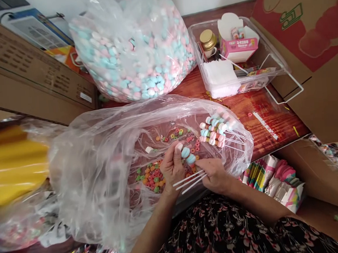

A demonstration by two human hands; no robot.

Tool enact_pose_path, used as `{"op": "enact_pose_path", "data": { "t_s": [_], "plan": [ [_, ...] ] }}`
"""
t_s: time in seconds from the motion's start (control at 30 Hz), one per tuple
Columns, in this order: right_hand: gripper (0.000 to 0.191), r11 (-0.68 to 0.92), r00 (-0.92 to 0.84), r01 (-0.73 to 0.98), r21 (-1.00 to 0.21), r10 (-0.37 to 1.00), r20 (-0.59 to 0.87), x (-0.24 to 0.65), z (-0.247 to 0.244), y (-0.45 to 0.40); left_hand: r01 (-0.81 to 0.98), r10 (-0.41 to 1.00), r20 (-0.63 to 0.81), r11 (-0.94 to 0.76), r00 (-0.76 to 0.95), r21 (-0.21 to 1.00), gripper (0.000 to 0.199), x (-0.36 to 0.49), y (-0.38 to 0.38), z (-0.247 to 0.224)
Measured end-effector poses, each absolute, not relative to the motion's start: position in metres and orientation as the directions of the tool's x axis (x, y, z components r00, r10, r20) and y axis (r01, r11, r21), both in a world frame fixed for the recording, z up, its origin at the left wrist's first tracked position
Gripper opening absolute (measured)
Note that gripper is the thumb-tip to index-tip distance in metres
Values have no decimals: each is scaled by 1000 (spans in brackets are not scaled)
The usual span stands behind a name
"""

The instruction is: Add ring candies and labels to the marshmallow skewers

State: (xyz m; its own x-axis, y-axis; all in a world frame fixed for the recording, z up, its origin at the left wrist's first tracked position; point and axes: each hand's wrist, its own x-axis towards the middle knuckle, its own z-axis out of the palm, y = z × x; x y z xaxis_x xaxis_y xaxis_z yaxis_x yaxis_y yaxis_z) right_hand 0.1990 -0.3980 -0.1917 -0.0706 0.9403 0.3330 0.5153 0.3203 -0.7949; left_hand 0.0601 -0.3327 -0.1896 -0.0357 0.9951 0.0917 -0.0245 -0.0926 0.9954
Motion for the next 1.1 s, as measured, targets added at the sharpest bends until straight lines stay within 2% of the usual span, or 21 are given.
{"op": "enact_pose_path", "data": {
  "t_s": [0.2,0.3,0.33,0.37,0.43,0.5,0.6,0.67,0.77,0.87,0.97,1.0,1.03,1.07,1.1],
  "plan": [
    [31,258,-118,522,-813,966,231,188,-176,-388,-418,994,-107,107,24,902,35,68,-328,-178],
    [32,249,-202,653,-715,967,153,203,-148,-377,-577,966,-258,220,16,787,33,62,-315,-177],
    [38,231,-215,714,-661,971,107,213,-136,-371,-614,952,-307,252,15,748,32,59,-311,-178],
    [46,188,-185,771,-609,980,68,226,-122,-361,-640,939,-344,274,16,718,32,55,-306,-179],
    [53,88,-44,896,-434,993,111,261,-92,-332,-667,926,-378,294,20,684,32,46,-300,-180],
    [51,-131,188,955,-266,961,202,300,-68,-289,-680,925,-380,294,24,672,32,38,-298,-180],
    [53,-353,386,919,-174,893,229,349,-51,-214,-683,920,-390,310,39,662,32,31,-302,-178],
    [61,-416,443,893,-175,882,163,368,-52,-172,-682,916,-398,323,51,656,32,29,-307,-176],
    [70,-410,440,879,-242,895,80,376,-64,-135,-688,909,-414,330,46,647,34,28,-317,-174],
    [58,-423,467,858,-291,878,102,366,-71,-138,-698,894,-448,341,33,630,36,25,-327,-173],
    [46,-310,390,904,-296,882,266,335,-72,-185,-719,897,-443,312,6,622,35,20,-333,-173],
    [45,-134,279,934,-331,853,442,319,-75,-210,-727,904,-427,281,-18,626,35,20,-334,-172],
    [46,51,179,926,-373,811,557,299,-79,-239,-735,911,-411,246,-48,632,36,20,-334,-172],
    [46,218,105,862,-458,806,582,277,-85,-270,-742,916,-394,211,-78,637,36,20,-333,-171],
    [45,293,22,761,-578,880,475,254,-94,-301,-747,919,-382,183,-102,640,36,22,-333,-170]
  ]
}}
